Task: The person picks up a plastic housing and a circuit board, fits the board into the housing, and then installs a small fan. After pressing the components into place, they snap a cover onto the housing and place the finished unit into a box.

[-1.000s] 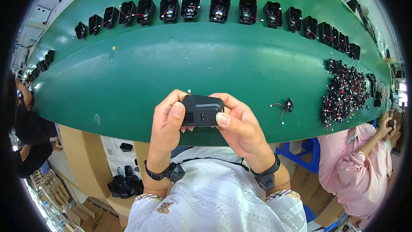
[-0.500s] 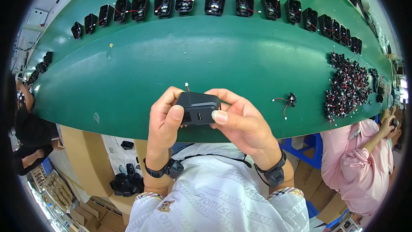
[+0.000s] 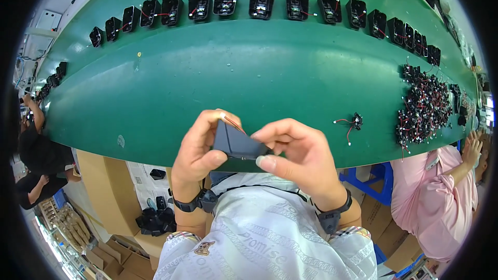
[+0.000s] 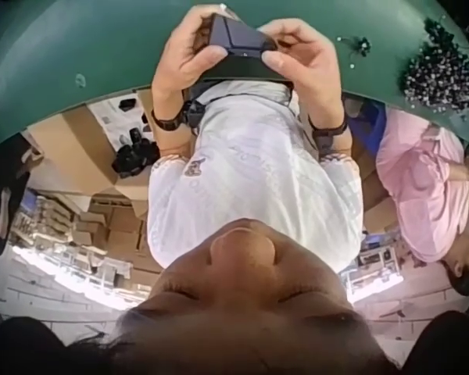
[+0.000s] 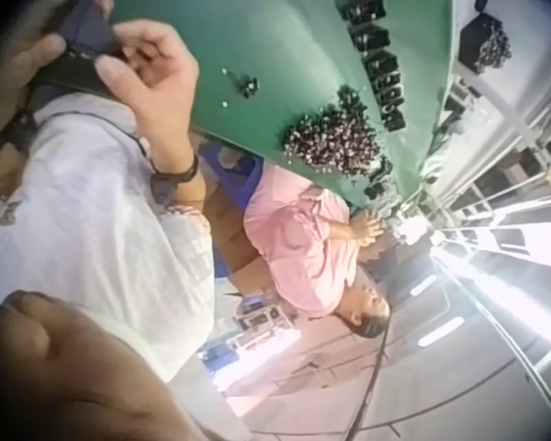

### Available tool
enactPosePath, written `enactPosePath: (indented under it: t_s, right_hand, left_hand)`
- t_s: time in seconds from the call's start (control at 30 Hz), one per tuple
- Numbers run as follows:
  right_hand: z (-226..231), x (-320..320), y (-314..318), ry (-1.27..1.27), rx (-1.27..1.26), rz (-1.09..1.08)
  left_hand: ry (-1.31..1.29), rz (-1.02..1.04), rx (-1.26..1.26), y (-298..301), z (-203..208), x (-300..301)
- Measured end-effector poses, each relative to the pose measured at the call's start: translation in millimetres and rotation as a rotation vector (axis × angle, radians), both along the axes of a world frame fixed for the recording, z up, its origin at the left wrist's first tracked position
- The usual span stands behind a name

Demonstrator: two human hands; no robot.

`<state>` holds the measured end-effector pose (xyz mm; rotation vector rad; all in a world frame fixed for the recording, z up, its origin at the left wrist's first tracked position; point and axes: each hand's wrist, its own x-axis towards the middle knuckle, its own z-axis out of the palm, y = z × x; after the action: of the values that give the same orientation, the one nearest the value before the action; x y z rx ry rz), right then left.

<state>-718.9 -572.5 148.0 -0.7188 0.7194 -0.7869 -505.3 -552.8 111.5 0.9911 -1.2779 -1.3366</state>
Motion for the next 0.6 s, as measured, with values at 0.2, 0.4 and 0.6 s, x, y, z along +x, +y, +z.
enactPosePath:
  t_s: [0.2, 0.4, 0.6]
  right_hand:
    - [11, 19, 16, 0.750, -1.286, -0.027]
    - [23, 21, 8, 0.799, -1.225, -0.215]
    - [28, 27, -1, 0.813, -1.127, -0.009]
  left_hand:
    - [0.648, -0.056, 0.145, 9, 1, -12]
    - [0.665, -0.017, 0.073, 14, -1, -17]
    - [0.465, -0.031, -0.027, 9, 1, -13]
